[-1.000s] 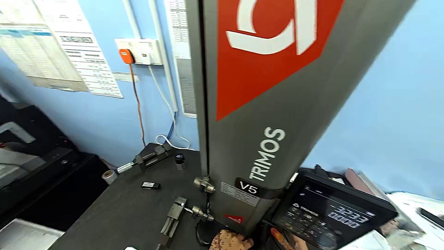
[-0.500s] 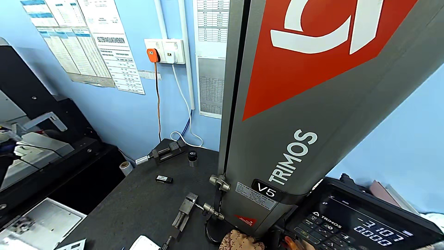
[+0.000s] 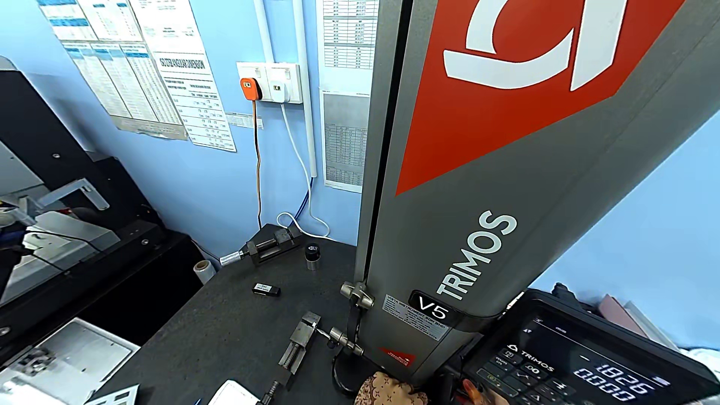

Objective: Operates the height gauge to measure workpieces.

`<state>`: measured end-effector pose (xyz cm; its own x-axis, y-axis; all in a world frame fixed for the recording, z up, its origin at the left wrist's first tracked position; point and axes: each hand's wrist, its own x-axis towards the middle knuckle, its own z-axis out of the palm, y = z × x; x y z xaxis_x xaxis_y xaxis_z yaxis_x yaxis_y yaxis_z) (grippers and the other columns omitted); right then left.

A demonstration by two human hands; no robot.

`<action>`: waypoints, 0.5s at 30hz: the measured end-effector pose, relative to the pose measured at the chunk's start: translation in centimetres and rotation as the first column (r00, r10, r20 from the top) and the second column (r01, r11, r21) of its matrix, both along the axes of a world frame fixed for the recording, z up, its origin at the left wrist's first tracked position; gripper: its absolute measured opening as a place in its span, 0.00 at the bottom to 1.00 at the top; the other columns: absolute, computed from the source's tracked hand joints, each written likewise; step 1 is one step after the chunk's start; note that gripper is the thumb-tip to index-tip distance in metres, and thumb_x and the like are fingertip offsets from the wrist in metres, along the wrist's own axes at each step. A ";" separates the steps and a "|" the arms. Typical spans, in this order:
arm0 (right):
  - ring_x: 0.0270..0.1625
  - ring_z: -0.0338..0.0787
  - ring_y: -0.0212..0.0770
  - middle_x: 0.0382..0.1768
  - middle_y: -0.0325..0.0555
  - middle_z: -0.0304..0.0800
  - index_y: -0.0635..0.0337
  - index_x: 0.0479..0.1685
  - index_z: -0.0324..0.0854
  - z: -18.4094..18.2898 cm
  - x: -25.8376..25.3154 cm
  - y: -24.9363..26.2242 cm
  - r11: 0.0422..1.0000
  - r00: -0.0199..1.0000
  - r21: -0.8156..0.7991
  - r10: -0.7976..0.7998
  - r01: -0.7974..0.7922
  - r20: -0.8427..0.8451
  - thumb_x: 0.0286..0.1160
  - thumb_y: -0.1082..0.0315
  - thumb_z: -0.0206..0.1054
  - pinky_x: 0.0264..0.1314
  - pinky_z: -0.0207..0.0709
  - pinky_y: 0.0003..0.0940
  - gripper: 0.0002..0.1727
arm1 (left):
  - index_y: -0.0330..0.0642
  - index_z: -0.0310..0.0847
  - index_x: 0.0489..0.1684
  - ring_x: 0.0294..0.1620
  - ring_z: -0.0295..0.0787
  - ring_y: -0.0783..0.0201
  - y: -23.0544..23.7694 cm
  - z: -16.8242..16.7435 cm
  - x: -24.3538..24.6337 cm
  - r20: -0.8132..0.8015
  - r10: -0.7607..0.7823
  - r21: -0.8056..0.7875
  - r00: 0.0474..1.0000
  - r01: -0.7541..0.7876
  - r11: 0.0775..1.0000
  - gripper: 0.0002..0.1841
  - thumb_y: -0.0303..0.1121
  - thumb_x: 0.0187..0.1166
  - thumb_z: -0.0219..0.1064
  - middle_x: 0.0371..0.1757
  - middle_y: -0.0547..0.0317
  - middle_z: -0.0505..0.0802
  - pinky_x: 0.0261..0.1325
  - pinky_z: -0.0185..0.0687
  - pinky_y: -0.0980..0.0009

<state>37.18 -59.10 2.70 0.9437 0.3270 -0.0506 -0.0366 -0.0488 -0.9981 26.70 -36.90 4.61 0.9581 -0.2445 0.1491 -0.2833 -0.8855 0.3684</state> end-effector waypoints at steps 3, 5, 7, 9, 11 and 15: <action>0.57 0.92 0.38 0.62 0.54 0.85 0.73 0.77 0.63 0.3 0.0 0.1 1.000 1.000 0.012 -0.014 0.014 -0.019 0.85 0.65 0.62 0.60 0.89 0.39 0.27 | 0.46 0.90 0.58 0.42 0.95 0.42 -0.1 0.2 0.0 -0.021 -0.001 0.005 1.000 0.001 1.000 0.24 0.55 0.84 0.59 0.43 0.45 0.96 0.44 0.86 0.42; 0.56 0.92 0.38 0.61 0.54 0.85 0.73 0.77 0.63 0.2 0.1 0.1 1.000 1.000 0.014 -0.022 0.023 -0.017 0.86 0.65 0.61 0.58 0.90 0.40 0.27 | 0.46 0.90 0.57 0.41 0.95 0.43 -0.2 0.2 0.0 -0.014 -0.003 0.010 1.000 0.003 1.000 0.24 0.54 0.83 0.60 0.43 0.45 0.96 0.43 0.86 0.42; 0.56 0.92 0.37 0.62 0.55 0.84 0.73 0.77 0.63 -0.1 0.2 0.1 0.999 0.999 -0.018 -0.032 0.032 -0.014 0.88 0.64 0.58 0.57 0.90 0.38 0.27 | 0.47 0.90 0.58 0.41 0.95 0.43 -0.3 0.2 0.0 -0.027 0.002 0.014 1.000 -0.002 1.000 0.24 0.54 0.83 0.60 0.43 0.46 0.96 0.43 0.86 0.43; 0.54 0.92 0.38 0.61 0.58 0.84 0.75 0.76 0.64 -0.3 0.2 0.4 0.996 0.998 -0.063 -0.066 0.065 -0.014 0.89 0.65 0.54 0.56 0.89 0.38 0.25 | 0.48 0.90 0.58 0.42 0.95 0.44 -0.2 0.0 0.0 -0.042 0.014 0.026 0.999 -0.013 1.000 0.24 0.55 0.83 0.59 0.44 0.46 0.96 0.44 0.86 0.43; 0.51 0.92 0.39 0.59 0.60 0.84 0.76 0.75 0.66 -0.1 0.1 0.9 0.988 0.994 -0.106 -0.111 0.109 -0.016 0.90 0.67 0.52 0.53 0.88 0.38 0.23 | 0.49 0.90 0.59 0.44 0.95 0.43 -0.3 0.0 -0.1 -0.052 0.031 0.029 0.998 -0.029 0.999 0.24 0.56 0.83 0.60 0.45 0.46 0.97 0.46 0.86 0.42; 0.52 0.91 0.40 0.60 0.62 0.84 0.76 0.75 0.67 0.1 -0.2 1.4 0.983 0.989 -0.117 -0.146 0.144 -0.009 0.89 0.68 0.53 0.53 0.87 0.38 0.23 | 0.50 0.91 0.59 0.44 0.96 0.44 -0.4 0.4 -0.1 -0.050 0.043 0.052 0.998 -0.040 0.998 0.24 0.57 0.82 0.60 0.46 0.47 0.97 0.45 0.87 0.42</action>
